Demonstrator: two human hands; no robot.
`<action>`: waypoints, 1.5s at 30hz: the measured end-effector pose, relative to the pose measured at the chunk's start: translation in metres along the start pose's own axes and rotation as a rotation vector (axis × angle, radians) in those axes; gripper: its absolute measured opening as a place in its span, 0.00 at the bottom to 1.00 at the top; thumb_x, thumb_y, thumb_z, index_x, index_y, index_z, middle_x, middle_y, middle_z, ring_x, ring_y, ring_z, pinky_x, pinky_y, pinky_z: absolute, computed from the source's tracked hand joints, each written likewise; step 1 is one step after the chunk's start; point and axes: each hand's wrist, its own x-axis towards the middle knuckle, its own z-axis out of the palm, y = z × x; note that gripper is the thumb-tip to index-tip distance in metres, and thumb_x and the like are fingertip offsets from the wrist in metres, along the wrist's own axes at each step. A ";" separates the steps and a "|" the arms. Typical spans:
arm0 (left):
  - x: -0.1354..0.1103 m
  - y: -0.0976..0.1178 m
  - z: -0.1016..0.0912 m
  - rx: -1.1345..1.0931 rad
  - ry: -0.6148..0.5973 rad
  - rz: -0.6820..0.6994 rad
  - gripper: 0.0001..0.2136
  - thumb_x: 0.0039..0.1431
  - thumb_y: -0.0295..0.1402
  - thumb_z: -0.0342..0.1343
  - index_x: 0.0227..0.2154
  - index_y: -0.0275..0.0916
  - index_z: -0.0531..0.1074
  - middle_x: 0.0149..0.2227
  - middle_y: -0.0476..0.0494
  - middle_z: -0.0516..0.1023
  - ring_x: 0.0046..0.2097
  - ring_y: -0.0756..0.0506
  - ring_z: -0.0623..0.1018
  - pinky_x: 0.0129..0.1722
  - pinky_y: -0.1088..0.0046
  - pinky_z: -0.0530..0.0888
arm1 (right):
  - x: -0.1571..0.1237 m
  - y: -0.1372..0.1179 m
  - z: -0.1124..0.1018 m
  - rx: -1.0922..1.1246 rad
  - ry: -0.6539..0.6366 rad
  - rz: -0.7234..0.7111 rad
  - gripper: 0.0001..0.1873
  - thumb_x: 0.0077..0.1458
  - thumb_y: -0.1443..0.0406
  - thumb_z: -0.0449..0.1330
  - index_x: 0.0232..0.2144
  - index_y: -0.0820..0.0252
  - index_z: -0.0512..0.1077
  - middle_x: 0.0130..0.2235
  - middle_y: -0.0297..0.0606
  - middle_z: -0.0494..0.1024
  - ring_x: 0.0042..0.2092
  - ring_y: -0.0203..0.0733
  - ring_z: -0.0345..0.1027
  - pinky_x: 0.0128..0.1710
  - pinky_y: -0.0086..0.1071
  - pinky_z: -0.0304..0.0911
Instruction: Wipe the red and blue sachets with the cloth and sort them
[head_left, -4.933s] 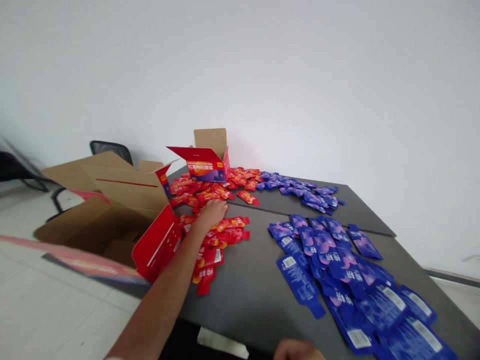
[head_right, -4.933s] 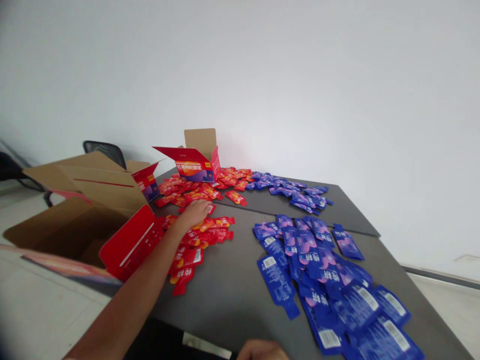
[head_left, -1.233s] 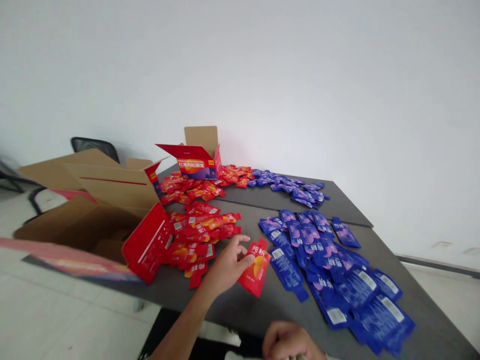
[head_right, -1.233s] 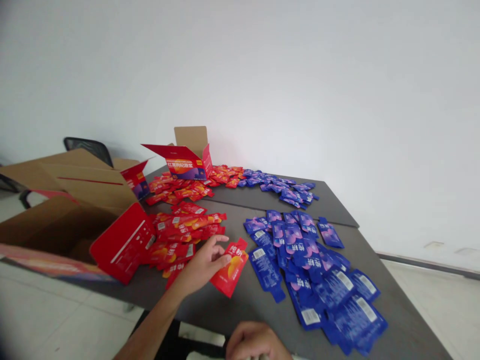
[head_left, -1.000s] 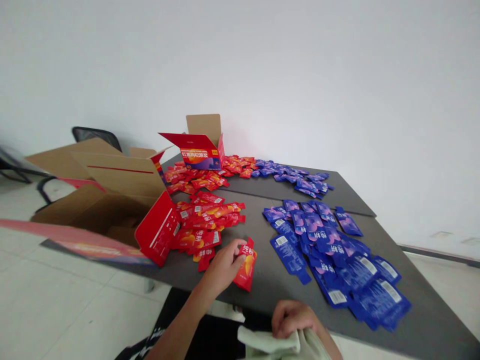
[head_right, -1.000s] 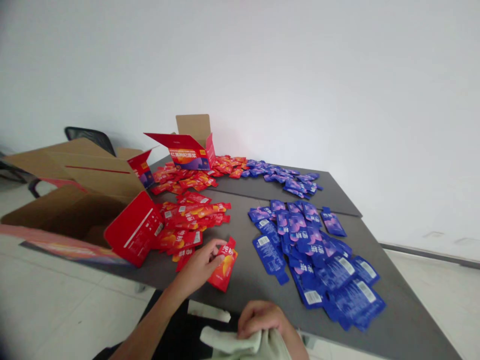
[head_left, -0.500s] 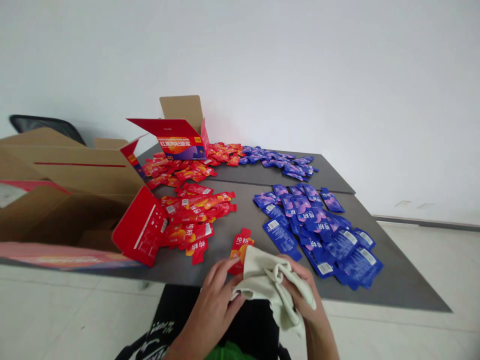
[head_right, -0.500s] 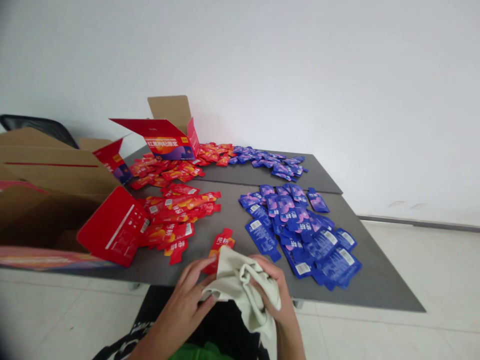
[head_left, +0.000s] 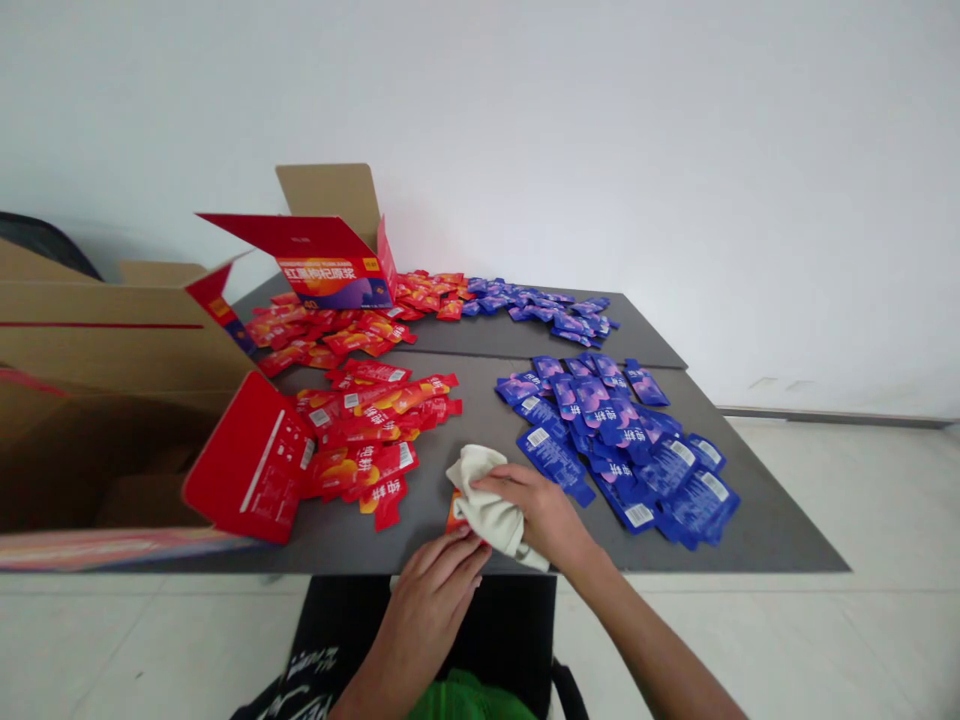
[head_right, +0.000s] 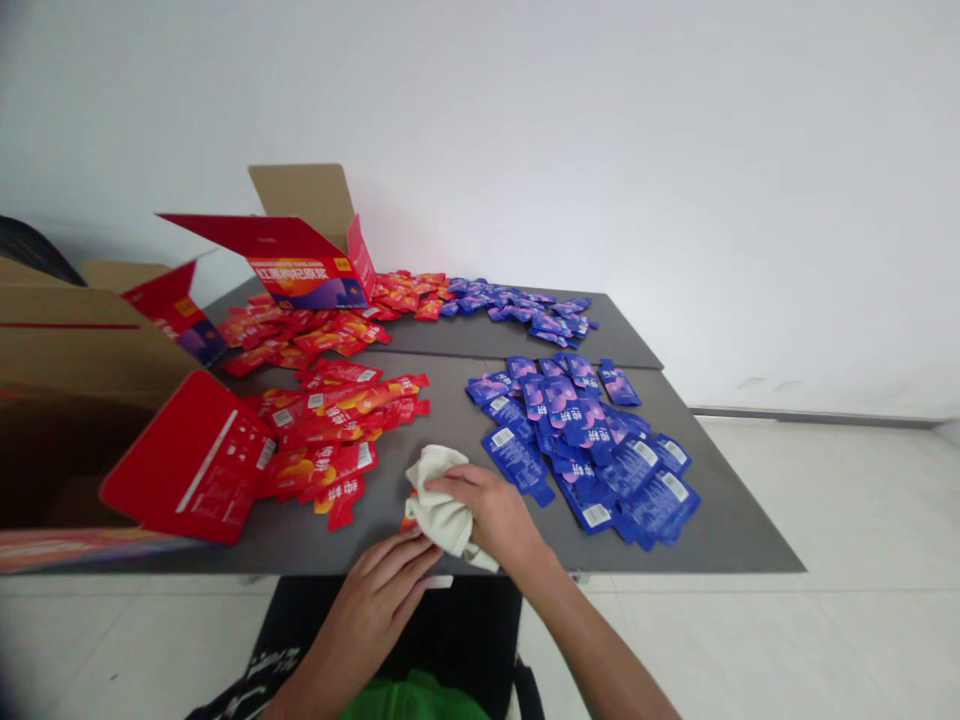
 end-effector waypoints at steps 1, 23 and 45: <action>0.001 -0.001 0.000 0.001 -0.008 0.006 0.17 0.72 0.26 0.50 0.58 0.41 0.74 0.55 0.44 0.80 0.57 0.41 0.77 0.55 0.59 0.79 | 0.007 0.007 -0.003 -0.033 0.010 0.013 0.23 0.62 0.71 0.63 0.58 0.48 0.76 0.56 0.39 0.79 0.55 0.44 0.76 0.55 0.32 0.70; 0.002 -0.003 0.001 -0.098 -0.022 -0.073 0.15 0.71 0.27 0.51 0.55 0.42 0.76 0.53 0.44 0.82 0.56 0.41 0.79 0.54 0.56 0.80 | 0.040 0.011 -0.032 -0.278 -0.017 0.117 0.27 0.61 0.74 0.60 0.60 0.50 0.75 0.57 0.42 0.79 0.53 0.46 0.77 0.53 0.34 0.72; 0.001 -0.002 -0.002 -0.151 0.008 -0.078 0.12 0.69 0.26 0.54 0.50 0.39 0.79 0.48 0.43 0.84 0.52 0.40 0.80 0.53 0.56 0.80 | 0.019 -0.041 -0.024 -0.161 -0.063 0.020 0.25 0.63 0.70 0.62 0.60 0.48 0.74 0.57 0.40 0.79 0.54 0.44 0.76 0.52 0.31 0.71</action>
